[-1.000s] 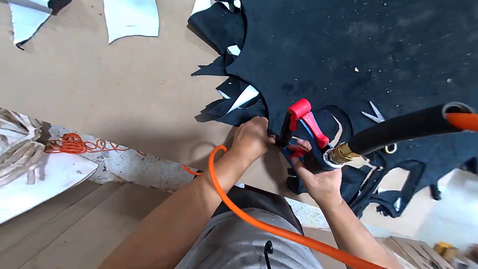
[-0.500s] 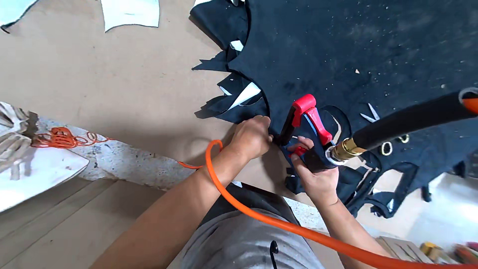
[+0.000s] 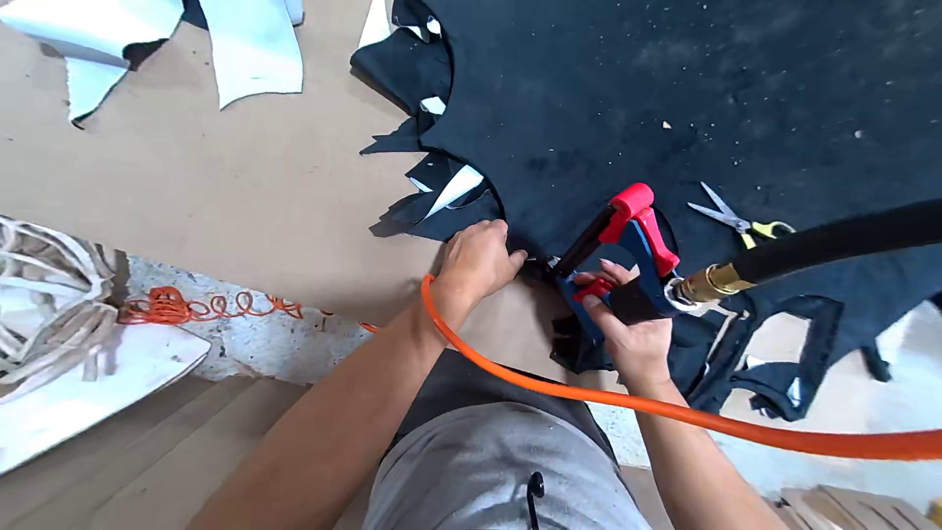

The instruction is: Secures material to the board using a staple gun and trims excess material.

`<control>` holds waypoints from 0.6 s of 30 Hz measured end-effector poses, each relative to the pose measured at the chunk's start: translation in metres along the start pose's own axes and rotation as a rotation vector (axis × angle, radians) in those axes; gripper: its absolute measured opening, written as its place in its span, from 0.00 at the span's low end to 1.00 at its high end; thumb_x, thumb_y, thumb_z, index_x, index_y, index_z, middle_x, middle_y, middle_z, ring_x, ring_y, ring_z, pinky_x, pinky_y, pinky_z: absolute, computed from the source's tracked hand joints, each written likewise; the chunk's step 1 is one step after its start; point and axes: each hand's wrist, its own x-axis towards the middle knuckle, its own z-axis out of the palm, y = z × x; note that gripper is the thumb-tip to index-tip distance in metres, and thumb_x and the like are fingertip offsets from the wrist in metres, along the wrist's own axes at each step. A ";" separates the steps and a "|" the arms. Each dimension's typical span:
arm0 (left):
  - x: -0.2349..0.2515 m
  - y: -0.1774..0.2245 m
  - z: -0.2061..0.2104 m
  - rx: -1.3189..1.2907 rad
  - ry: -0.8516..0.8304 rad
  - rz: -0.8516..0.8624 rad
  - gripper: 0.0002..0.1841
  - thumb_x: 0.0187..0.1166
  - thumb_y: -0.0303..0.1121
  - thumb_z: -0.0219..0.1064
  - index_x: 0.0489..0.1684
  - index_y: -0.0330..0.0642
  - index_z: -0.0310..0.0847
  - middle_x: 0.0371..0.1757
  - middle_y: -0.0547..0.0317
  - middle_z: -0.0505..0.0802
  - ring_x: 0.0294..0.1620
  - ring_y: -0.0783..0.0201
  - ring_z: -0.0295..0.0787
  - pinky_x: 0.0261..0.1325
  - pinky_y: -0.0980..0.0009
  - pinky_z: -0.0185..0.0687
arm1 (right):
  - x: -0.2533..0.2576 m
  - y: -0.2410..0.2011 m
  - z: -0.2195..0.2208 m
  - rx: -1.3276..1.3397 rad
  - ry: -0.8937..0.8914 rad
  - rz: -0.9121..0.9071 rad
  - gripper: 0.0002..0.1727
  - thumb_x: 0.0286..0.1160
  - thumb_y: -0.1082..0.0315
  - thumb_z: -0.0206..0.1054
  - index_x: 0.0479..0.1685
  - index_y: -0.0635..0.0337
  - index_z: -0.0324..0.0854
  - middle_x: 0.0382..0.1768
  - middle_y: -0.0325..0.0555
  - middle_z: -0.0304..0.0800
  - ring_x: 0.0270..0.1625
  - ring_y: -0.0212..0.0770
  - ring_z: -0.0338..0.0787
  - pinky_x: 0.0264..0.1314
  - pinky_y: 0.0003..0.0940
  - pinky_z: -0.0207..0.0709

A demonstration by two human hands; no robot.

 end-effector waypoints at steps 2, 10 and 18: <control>0.000 0.004 0.000 0.014 -0.003 -0.032 0.25 0.76 0.58 0.70 0.47 0.41 0.87 0.49 0.47 0.92 0.55 0.46 0.91 0.58 0.41 0.84 | 0.006 0.003 0.005 -0.018 -0.026 -0.037 0.32 0.63 0.76 0.77 0.73 0.62 0.78 0.59 0.49 0.95 0.62 0.49 0.94 0.68 0.48 0.90; 0.002 0.006 0.006 0.062 0.042 -0.055 0.26 0.67 0.62 0.73 0.37 0.44 0.85 0.43 0.51 0.91 0.48 0.49 0.91 0.49 0.44 0.85 | 0.012 0.018 0.008 -0.049 -0.057 -0.118 0.27 0.63 0.71 0.79 0.66 0.62 0.83 0.55 0.48 0.97 0.59 0.48 0.96 0.65 0.50 0.91; 0.004 0.006 0.006 0.093 0.061 -0.048 0.26 0.65 0.63 0.74 0.34 0.46 0.84 0.40 0.53 0.91 0.45 0.51 0.91 0.46 0.46 0.85 | 0.015 0.021 0.010 -0.083 -0.030 -0.158 0.22 0.63 0.69 0.80 0.59 0.59 0.86 0.52 0.45 0.97 0.56 0.45 0.96 0.62 0.48 0.92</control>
